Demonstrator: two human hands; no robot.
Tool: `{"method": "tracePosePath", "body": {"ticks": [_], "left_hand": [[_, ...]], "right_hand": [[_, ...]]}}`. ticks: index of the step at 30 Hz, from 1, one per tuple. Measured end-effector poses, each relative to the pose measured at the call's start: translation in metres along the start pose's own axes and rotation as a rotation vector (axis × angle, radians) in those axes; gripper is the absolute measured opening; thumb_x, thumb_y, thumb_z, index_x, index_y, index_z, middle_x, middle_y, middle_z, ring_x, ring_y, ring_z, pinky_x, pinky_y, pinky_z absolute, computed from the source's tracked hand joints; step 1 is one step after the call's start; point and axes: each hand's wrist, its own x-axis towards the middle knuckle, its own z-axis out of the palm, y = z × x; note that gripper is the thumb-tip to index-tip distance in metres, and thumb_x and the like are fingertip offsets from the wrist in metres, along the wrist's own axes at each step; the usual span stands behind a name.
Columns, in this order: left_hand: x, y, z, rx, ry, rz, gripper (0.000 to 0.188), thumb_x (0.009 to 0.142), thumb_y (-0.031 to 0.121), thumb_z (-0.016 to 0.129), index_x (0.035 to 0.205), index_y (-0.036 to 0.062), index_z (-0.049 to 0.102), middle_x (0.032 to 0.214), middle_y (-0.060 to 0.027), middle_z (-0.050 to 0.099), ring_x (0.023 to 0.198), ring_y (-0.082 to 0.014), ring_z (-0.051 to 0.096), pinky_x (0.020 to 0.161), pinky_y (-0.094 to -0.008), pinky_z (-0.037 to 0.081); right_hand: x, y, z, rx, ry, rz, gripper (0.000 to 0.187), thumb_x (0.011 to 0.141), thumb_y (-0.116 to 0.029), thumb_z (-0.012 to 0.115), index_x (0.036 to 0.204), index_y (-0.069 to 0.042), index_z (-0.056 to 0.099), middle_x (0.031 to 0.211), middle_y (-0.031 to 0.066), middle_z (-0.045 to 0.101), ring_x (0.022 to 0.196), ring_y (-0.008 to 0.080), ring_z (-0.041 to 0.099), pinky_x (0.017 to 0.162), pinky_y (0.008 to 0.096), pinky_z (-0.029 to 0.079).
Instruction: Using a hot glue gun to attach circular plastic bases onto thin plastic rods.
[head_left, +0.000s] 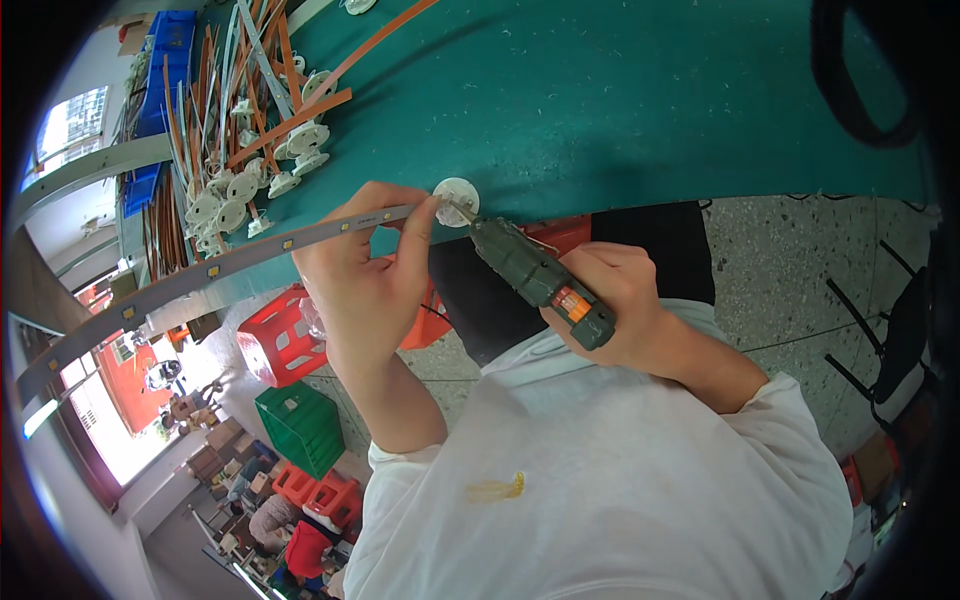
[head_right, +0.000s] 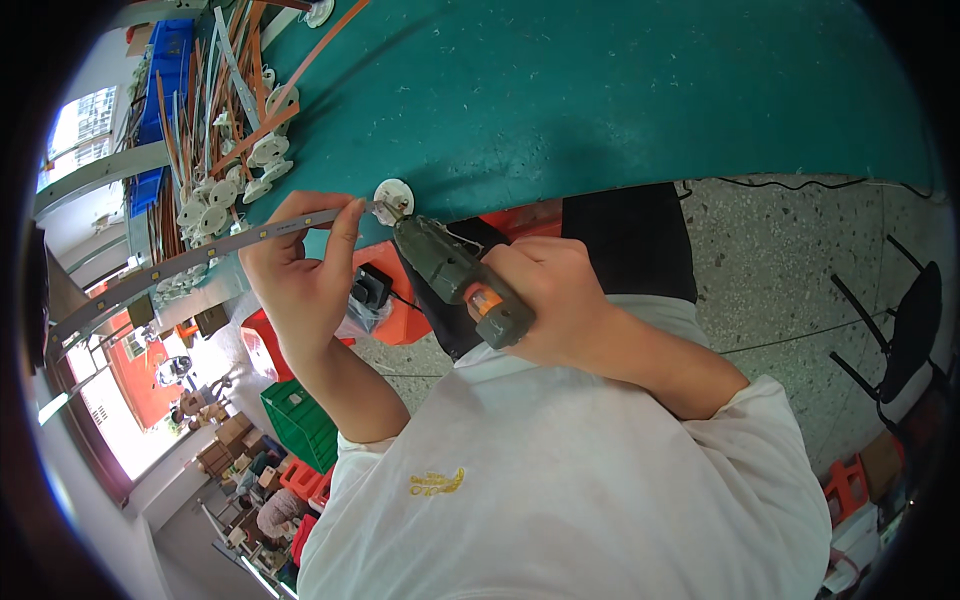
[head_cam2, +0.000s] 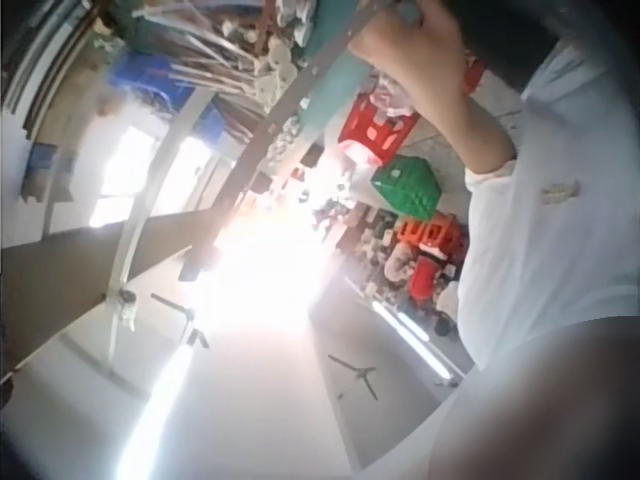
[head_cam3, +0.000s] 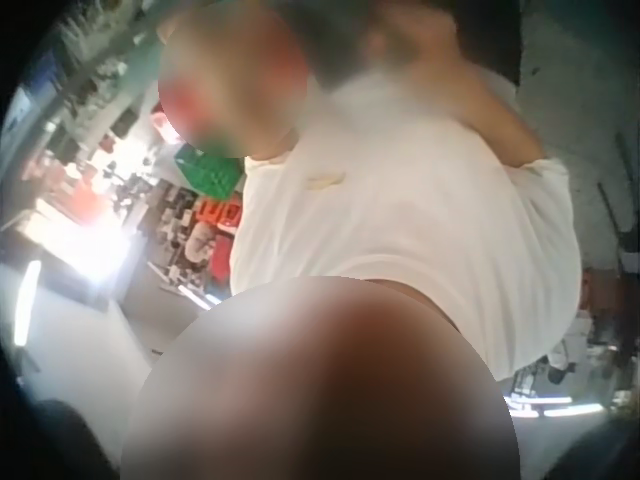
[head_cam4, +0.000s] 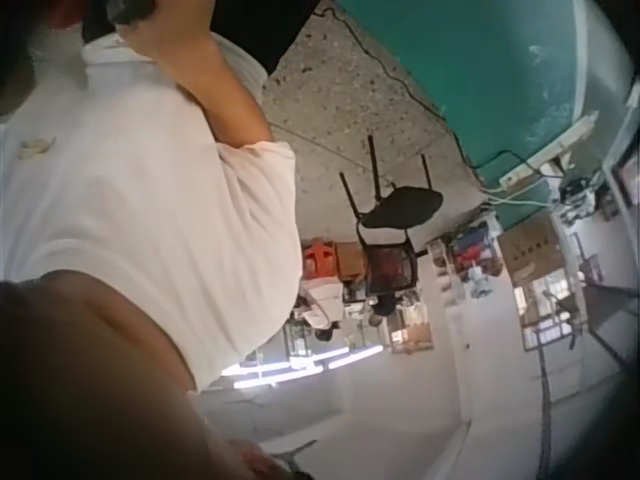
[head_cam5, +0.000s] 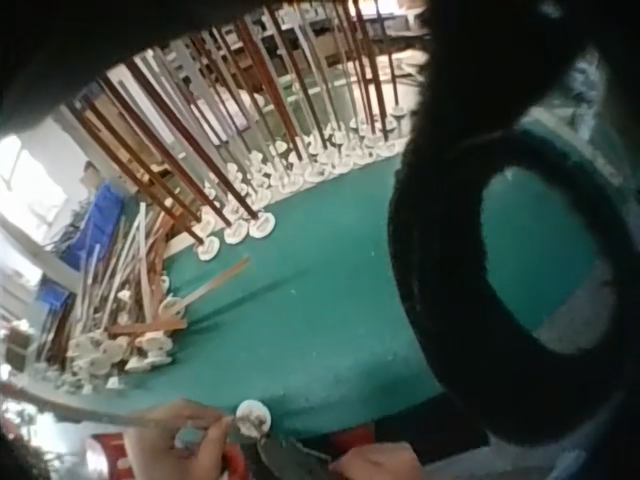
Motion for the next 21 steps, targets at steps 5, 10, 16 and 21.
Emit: {"method": "tracePosePath", "body": {"ticks": [5,10,16,21], "left_hand": [[0.0007,-0.0015,-0.0001,-0.013,0.013,0.002,0.007,0.08,0.001,0.076,0.081,-0.0001,0.069,0.068,-0.009,0.069,0.061,-0.0151,0.068,0.05,-0.0239,0.049],[0.0001,0.0026,-0.0026,0.0,-0.023,-0.013,0.005,0.084,-0.005,0.072,0.084,-0.0059,0.067,0.072,-0.0075,0.068,0.065,-0.0096,0.064,0.058,-0.0208,0.047],[-0.0006,-0.0051,0.0013,-0.043,0.032,0.011,0.007,0.08,0.002,0.076,0.081,0.0,0.069,0.068,-0.0092,0.068,0.059,-0.0156,0.067,0.05,-0.0245,0.047],[0.0,-0.0018,0.0005,-0.01,0.023,-0.006,0.008,0.08,0.003,0.076,0.08,-0.0001,0.069,0.067,-0.0095,0.068,0.059,-0.0158,0.067,0.05,-0.0248,0.047]], "right_hand": [[-0.0018,-0.0029,-0.0009,-0.009,-0.003,0.01,0.02,0.062,0.001,0.074,0.076,-0.002,0.06,0.064,0.0097,0.058,0.052,0.0281,0.057,0.047,0.0337,0.044],[-0.0034,-0.0022,0.0004,0.006,-0.008,-0.008,0.021,0.06,0.001,0.074,0.075,-0.002,0.06,0.064,0.0099,0.058,0.052,0.0281,0.058,0.047,0.0335,0.045],[-0.0036,-0.002,0.0001,-0.025,-0.028,-0.005,0.023,0.059,0.001,0.075,0.076,-0.002,0.06,0.064,0.0101,0.059,0.053,0.0286,0.059,0.048,0.0335,0.046],[-0.0034,0.0,0.0017,-0.029,-0.017,-0.021,0.024,0.058,-0.001,0.076,0.077,-0.002,0.06,0.066,0.0108,0.06,0.054,0.0296,0.06,0.049,0.0347,0.047]]}}
